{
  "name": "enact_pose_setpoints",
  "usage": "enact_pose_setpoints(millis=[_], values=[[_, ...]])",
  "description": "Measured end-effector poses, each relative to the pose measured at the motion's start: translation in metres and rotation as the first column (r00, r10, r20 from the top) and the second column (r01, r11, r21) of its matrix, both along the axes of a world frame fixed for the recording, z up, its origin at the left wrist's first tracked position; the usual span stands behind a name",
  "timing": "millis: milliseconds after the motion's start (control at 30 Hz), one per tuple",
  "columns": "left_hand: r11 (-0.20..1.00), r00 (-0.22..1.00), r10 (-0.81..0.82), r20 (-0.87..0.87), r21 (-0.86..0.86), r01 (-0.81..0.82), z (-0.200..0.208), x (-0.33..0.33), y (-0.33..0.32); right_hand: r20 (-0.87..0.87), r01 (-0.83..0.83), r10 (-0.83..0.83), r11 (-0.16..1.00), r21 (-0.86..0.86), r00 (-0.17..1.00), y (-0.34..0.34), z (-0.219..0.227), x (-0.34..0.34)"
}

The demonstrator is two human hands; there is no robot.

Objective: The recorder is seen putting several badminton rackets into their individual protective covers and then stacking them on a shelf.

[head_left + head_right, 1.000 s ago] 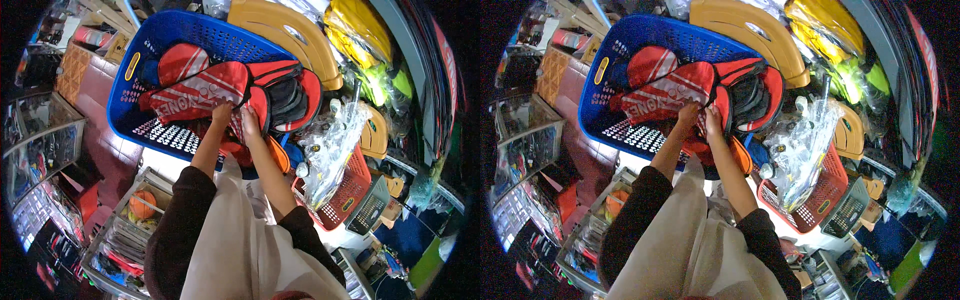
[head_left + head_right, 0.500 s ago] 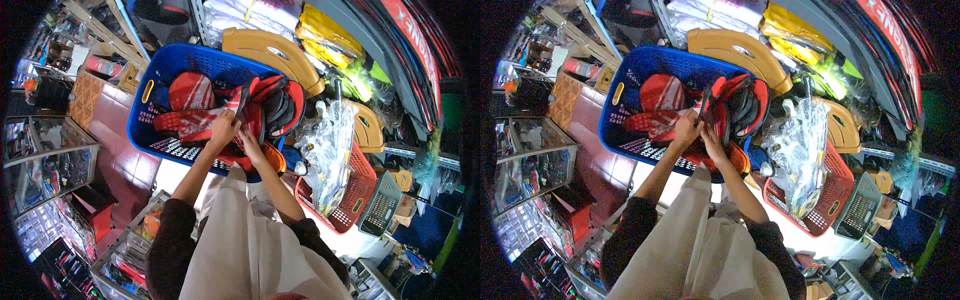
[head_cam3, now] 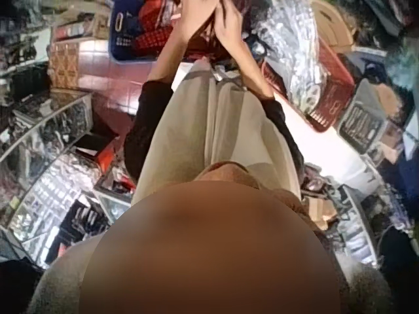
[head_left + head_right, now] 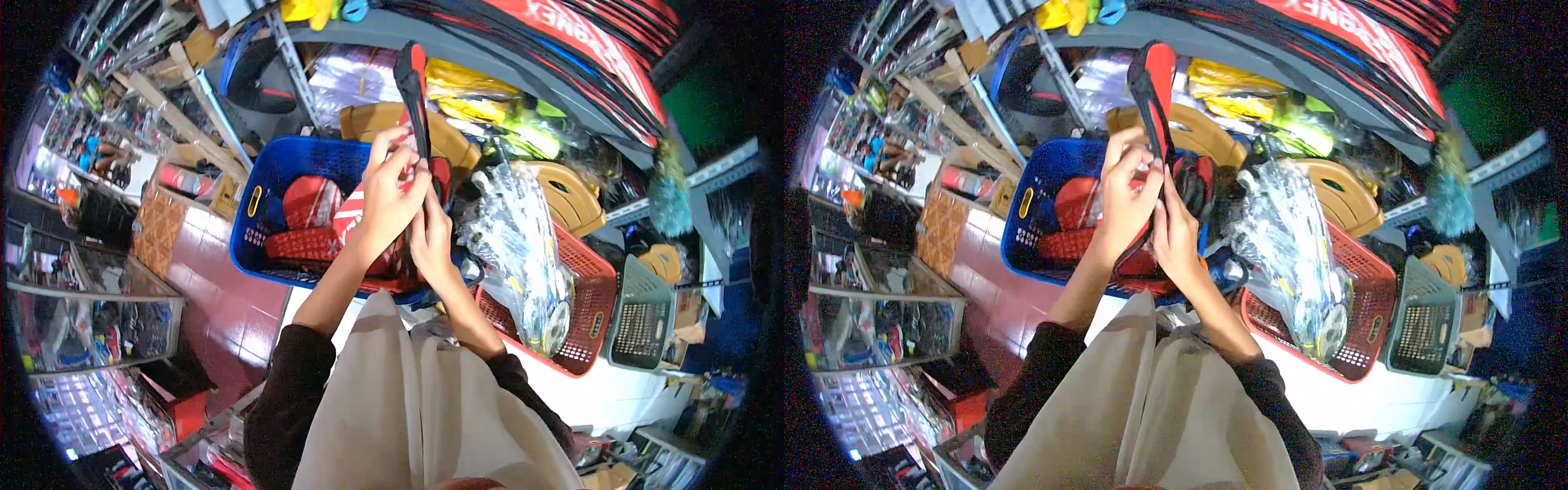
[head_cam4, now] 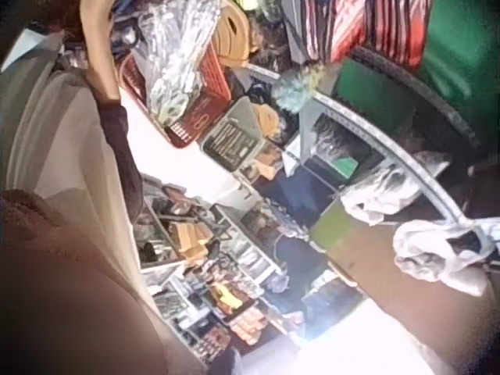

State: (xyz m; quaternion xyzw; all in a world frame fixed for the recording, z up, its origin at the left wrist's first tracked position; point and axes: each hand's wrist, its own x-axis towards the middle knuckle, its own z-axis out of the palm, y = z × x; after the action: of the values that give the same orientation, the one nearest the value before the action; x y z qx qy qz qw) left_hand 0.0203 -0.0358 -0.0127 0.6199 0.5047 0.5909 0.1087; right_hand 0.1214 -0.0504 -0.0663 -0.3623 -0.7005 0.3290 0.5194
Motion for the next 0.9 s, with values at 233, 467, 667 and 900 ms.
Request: enact_pose_setpoints(millis=[233,467,667,900], values=[[0.947,0.972,-0.218,-0.088,0.220,0.232,0.057,0.078,0.022,-0.223,0.327,-0.303,0.942,0.081,0.927,0.025,0.067,0.077],[0.954,0.954,-0.268,-0.132,0.104,0.282,0.052,0.125,0.001,-0.397,0.309,-0.258,0.948,0.070,0.881,0.045,0.128,0.146],[0.927,0.943,-0.319,-0.096,0.174,0.331,0.076,0.146,0.023,-0.357,0.254,-0.155,0.934,0.251,0.921,0.072,0.181,0.172],[0.878,0.918,-0.391,0.064,0.327,0.351,0.104,0.145,0.047,-0.410,0.327,-0.182,0.890,0.318,0.894,0.096,0.207,0.182]])
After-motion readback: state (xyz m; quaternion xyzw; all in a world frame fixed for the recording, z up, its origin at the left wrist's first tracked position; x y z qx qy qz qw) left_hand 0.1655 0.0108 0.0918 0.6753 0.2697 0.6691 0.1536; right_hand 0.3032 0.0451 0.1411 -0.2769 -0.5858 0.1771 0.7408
